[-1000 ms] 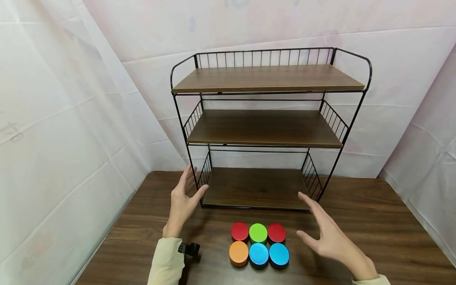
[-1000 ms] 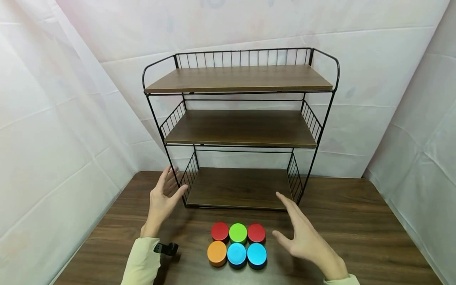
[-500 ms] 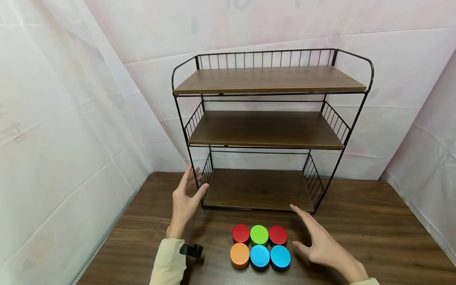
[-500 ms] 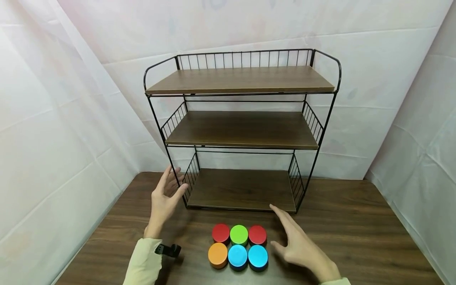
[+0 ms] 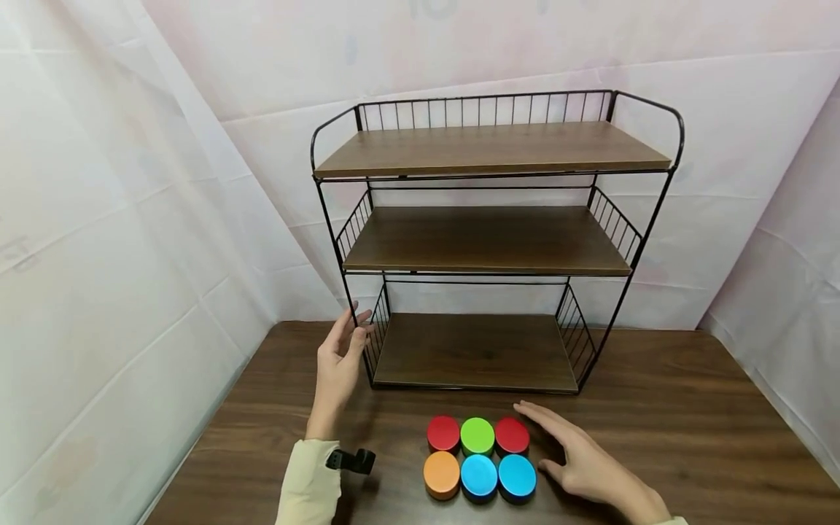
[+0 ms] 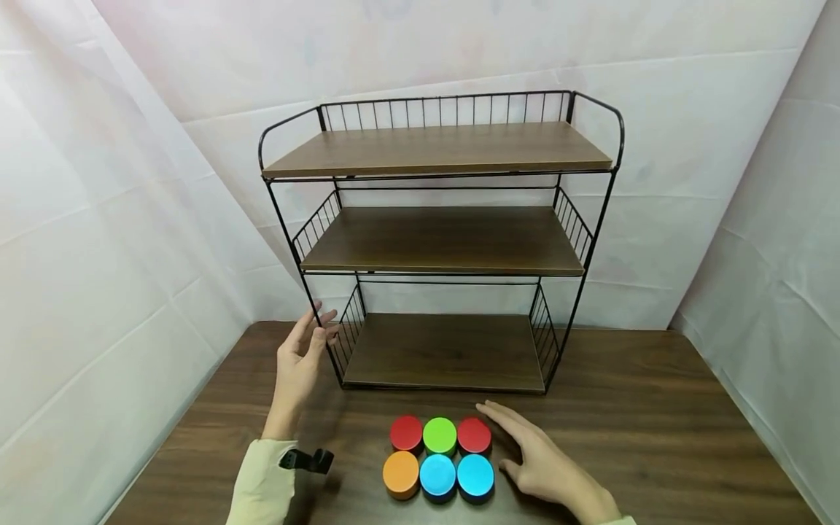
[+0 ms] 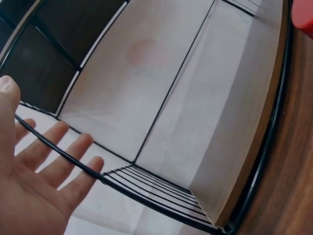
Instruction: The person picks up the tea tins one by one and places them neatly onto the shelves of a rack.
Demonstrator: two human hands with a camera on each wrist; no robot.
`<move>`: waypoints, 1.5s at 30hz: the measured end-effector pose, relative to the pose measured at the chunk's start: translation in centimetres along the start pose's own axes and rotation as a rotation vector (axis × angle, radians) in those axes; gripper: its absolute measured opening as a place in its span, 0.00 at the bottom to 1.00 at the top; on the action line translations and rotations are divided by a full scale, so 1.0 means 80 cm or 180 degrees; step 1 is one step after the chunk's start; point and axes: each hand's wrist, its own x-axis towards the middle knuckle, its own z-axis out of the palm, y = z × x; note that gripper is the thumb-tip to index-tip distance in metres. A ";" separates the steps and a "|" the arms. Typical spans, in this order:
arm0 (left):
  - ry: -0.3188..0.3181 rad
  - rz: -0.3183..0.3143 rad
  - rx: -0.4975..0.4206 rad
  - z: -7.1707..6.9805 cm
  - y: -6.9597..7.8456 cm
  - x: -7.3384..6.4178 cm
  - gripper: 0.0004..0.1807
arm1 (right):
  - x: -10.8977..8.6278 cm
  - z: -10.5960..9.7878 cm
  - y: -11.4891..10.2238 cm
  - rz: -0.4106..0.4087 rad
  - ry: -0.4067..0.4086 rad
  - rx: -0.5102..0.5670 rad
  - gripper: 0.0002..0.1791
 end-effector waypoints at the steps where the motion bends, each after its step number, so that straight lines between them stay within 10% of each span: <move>1: -0.0012 -0.0039 -0.0009 -0.001 0.001 0.001 0.26 | 0.001 0.002 0.000 0.0018 -0.0031 0.0044 0.50; 26: 0.0254 -0.0048 0.0210 -0.001 0.014 0.008 0.16 | 0.016 0.021 -0.007 -0.0412 0.0086 -0.0097 0.42; 36: 0.0564 -0.0196 0.0136 0.003 0.017 0.011 0.14 | 0.015 0.021 -0.008 -0.0315 0.0037 -0.0062 0.44; 45: 0.0419 -0.0303 0.0165 -0.001 0.014 0.010 0.13 | 0.016 0.022 -0.007 -0.0206 0.0044 -0.0124 0.37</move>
